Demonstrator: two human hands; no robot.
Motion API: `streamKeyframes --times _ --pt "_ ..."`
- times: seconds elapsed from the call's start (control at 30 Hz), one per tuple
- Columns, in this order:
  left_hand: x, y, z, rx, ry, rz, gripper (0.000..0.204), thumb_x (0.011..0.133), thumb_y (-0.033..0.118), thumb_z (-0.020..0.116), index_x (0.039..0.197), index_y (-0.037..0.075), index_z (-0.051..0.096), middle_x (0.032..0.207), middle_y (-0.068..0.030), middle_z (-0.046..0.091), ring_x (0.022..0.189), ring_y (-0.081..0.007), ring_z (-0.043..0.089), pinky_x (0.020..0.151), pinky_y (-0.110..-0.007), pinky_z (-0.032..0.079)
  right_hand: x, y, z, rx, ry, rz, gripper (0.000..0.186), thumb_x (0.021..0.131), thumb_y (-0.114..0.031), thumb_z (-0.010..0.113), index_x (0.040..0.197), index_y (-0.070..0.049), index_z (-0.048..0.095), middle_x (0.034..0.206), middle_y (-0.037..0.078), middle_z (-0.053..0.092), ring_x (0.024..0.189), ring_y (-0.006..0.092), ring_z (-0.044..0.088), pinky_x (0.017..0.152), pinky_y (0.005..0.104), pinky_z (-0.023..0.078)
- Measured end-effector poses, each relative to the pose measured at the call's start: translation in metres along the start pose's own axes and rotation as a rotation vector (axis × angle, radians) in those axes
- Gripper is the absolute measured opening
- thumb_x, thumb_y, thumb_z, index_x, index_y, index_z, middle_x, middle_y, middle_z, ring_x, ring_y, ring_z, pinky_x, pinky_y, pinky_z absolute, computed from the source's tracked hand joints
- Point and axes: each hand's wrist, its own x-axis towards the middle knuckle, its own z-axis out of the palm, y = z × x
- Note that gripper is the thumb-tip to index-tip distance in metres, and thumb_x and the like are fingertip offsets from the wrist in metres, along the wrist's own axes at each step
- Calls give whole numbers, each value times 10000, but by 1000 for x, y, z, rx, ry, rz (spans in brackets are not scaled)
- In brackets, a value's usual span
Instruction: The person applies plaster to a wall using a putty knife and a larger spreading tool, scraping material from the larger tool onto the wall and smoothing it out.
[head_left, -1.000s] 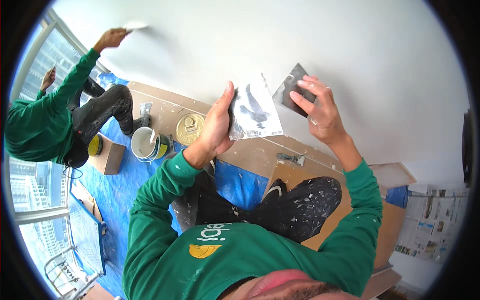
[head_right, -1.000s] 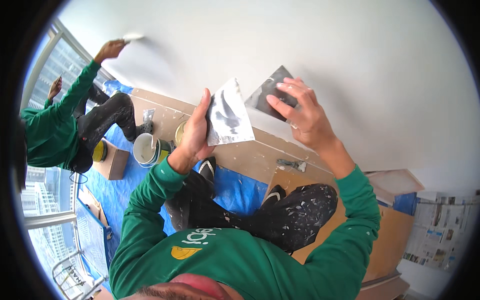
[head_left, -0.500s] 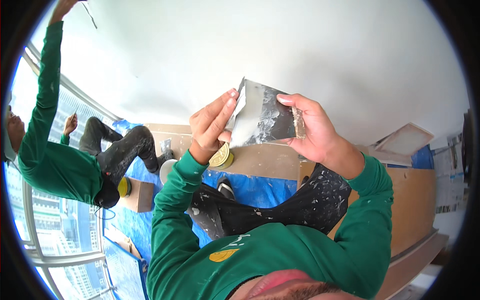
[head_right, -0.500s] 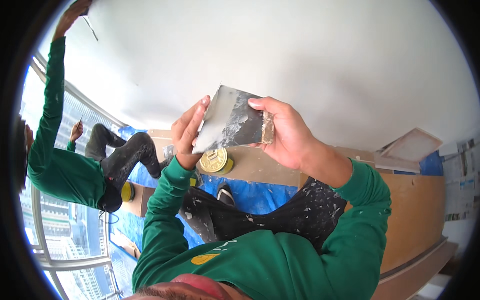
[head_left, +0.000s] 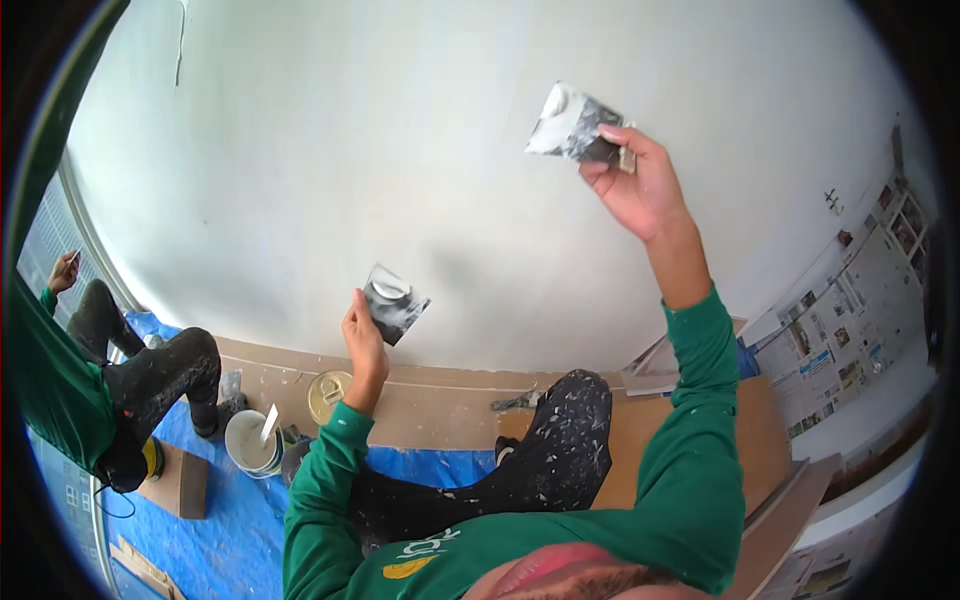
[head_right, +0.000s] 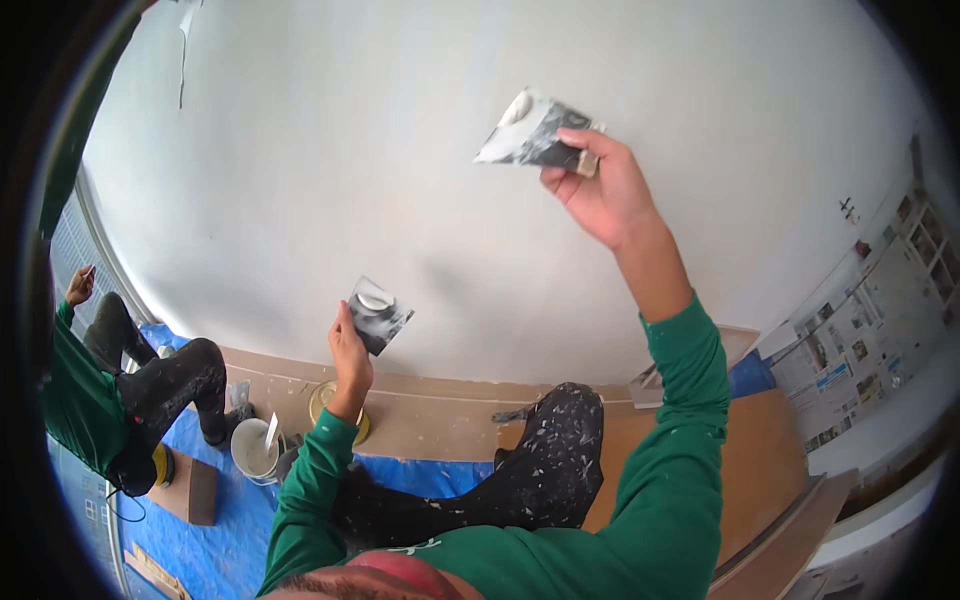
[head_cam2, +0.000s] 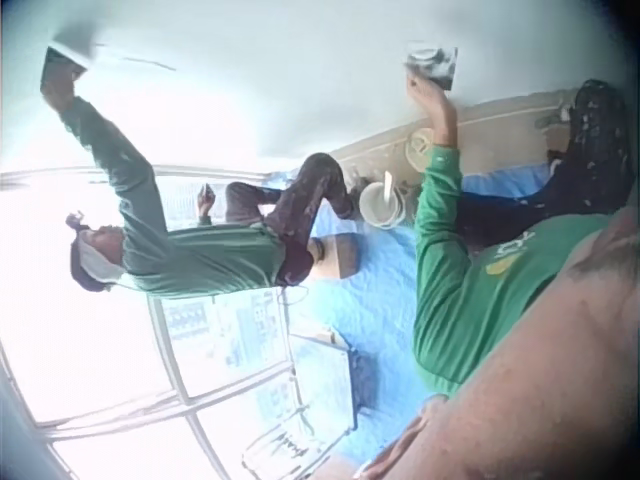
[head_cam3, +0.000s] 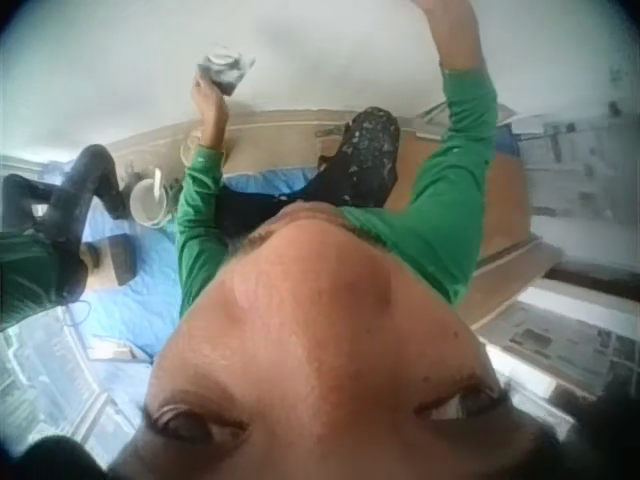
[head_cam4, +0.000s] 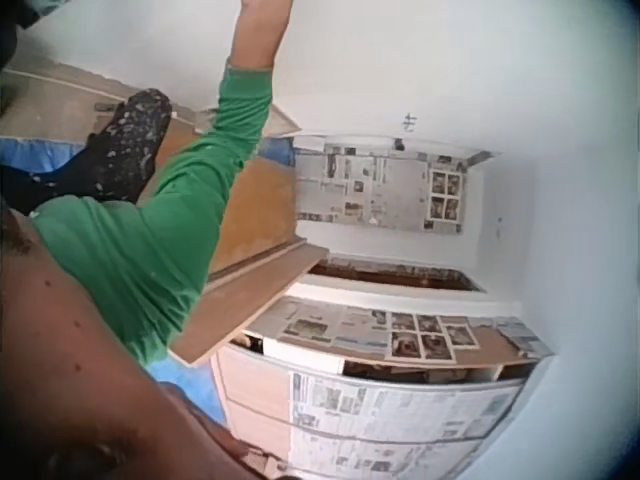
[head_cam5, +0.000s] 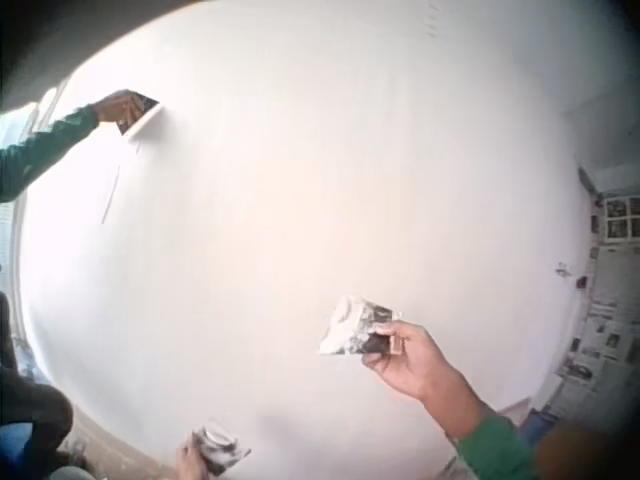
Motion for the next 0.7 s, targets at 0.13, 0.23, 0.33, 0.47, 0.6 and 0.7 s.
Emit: streamKeyframes --times 0.13,0.23,0.33,0.47,0.6,0.7 --pt "7 -18 -28 -423 90 -309 508 1063 456 396 1287 30 559 1232 -79 650 1090 -213 645 961 -338 509 36 -75 30 -440 97 -378 244 921 -47 573 1157 13 554 987 64 632 896 166 595 792 331 478" --pt "13 -18 -49 -518 216 -402 468 1049 468 430 1265 77 572 1235 -54 648 1091 -205 640 932 -322 525 66 -111 62 -910 100 -564 318 879 -32 557 1190 31 572 1053 127 625 997 278 584 888 398 464" --pt "11 -7 -49 -551 253 -399 457 1042 463 452 1250 75 575 1222 -54 649 1084 -202 640 916 -325 533 116 -150 77 -1465 115 -829 294 849 -27 519 1111 63 617 1051 229 623 1046 394 567 919 449 458" --pt "11 -11 -58 -618 247 -419 445 1044 453 449 1241 76 579 1178 -55 669 1031 -199 664 887 -317 559 159 -162 81 -1987 17 -1311 270 863 1 488 1083 44 638 1015 224 627 1019 396 575 896 458 470" --pt "8 0 -63 -645 282 -419 431 1051 436 436 1232 73 582 1175 -58 674 1029 -195 670 888 -306 568 169 -127 96 -2190 143 -1331 324 839 43 455 1096 19 649 1047 212 619 1028 406 565 913 467 467" --pt "7 2 -50 -690 235 -435 423 1055 425 431 1223 69 586 1182 -60 672 1044 -196 667 904 -308 566 195 -109 40 -2374 252 -1632 406 853 -16 583 1258 -2 564 1117 99 605 1052 281 569 915 419 451"
